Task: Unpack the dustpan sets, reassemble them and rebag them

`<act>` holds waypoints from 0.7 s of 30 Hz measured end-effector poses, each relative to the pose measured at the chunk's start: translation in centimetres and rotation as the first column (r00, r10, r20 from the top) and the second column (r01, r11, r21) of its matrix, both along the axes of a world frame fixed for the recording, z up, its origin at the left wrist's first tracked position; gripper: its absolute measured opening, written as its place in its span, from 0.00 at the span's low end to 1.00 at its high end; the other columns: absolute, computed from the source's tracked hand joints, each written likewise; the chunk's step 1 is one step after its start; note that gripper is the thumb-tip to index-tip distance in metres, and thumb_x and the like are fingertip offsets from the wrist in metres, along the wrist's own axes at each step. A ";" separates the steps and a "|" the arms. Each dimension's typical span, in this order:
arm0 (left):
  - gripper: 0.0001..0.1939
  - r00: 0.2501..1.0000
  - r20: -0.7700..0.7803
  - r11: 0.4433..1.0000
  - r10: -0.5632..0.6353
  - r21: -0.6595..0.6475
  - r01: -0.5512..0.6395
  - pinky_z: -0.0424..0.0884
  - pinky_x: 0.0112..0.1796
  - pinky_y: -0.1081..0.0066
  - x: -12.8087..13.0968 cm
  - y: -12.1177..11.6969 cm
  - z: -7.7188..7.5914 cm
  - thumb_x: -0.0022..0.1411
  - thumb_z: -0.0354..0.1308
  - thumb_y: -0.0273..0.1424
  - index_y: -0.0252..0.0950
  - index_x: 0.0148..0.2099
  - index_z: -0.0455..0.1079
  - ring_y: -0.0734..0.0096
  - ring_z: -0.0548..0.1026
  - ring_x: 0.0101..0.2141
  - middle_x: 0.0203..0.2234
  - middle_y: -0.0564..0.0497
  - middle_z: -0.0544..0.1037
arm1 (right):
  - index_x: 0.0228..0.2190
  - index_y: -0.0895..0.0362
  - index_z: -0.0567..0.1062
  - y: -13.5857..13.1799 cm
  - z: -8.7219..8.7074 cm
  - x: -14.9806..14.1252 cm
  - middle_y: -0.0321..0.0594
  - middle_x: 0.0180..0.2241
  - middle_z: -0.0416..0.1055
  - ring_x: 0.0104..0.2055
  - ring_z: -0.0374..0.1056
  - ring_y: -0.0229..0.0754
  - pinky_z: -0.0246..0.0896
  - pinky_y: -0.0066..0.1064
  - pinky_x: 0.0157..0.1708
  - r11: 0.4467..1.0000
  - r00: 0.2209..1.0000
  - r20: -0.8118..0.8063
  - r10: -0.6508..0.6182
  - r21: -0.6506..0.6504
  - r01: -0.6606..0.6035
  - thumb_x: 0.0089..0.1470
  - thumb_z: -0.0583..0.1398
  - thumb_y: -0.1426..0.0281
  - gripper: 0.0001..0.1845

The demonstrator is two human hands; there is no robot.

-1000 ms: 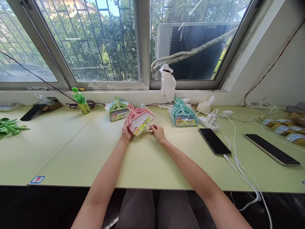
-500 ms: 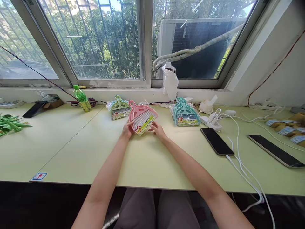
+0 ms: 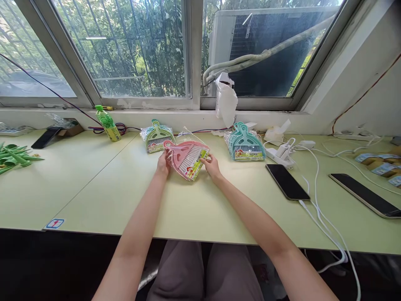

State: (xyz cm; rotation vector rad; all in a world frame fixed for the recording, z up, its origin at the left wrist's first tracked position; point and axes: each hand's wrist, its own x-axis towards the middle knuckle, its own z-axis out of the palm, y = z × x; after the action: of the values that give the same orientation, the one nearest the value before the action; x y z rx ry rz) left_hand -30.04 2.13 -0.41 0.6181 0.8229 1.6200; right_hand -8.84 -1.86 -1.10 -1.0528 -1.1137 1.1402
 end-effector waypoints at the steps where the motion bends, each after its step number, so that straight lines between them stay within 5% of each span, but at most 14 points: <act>1: 0.12 0.999 0.024 1.000 0.021 -0.003 -0.021 0.73 0.42 0.67 -0.4 0.3 -0.1 0.65 0.53 0.35 0.34 0.44 0.72 0.70 0.78 0.32 0.33 0.48 0.80 | 0.38 0.54 0.65 -0.1 0.0 -0.1 0.32 0.26 0.74 0.16 0.53 0.29 0.46 0.23 0.14 1.000 1.000 0.009 0.007 -0.004 -0.007 0.45 0.64 0.61 0.20; 11: 0.21 0.949 0.107 0.955 0.297 -0.054 -0.293 0.72 0.36 0.75 -5.2 0.9 0.1 0.72 0.37 0.38 0.37 0.52 0.68 0.77 0.76 0.30 0.36 0.47 0.79 | 0.36 0.56 0.68 0.0 0.2 0.3 0.36 0.30 0.74 0.17 0.50 0.28 0.46 0.25 0.15 0.998 0.994 -0.088 -0.066 -0.016 0.064 0.46 0.63 0.62 0.17; 16: 0.16 0.801 -0.007 0.780 0.598 -0.221 -0.585 0.72 0.37 0.77 -6.3 0.7 0.7 0.71 0.40 0.34 0.42 0.58 0.58 0.78 0.77 0.36 0.43 0.48 0.75 | 0.35 0.56 0.67 0.4 -0.1 0.7 0.33 0.27 0.71 0.17 0.49 0.29 0.46 0.25 0.16 0.994 0.987 -0.111 -0.113 -0.023 0.111 0.46 0.63 0.61 0.16; 21: 0.32 0.703 -0.196 0.677 0.684 -0.190 -0.711 0.72 0.44 0.73 -4.8 -0.3 1.1 0.62 0.56 0.30 0.47 0.63 0.44 0.72 0.73 0.47 0.54 0.44 0.66 | 0.33 0.55 0.66 0.5 -0.3 0.8 0.30 0.22 0.67 0.16 0.47 0.29 0.46 0.26 0.17 0.985 0.972 -0.160 -0.170 -0.013 0.170 0.46 0.63 0.61 0.16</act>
State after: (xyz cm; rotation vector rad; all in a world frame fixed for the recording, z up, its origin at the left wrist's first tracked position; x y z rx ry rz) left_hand -34.87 1.79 0.73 0.1938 1.4518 2.1293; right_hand -8.07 -1.32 -1.42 -1.0161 -0.8795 1.0671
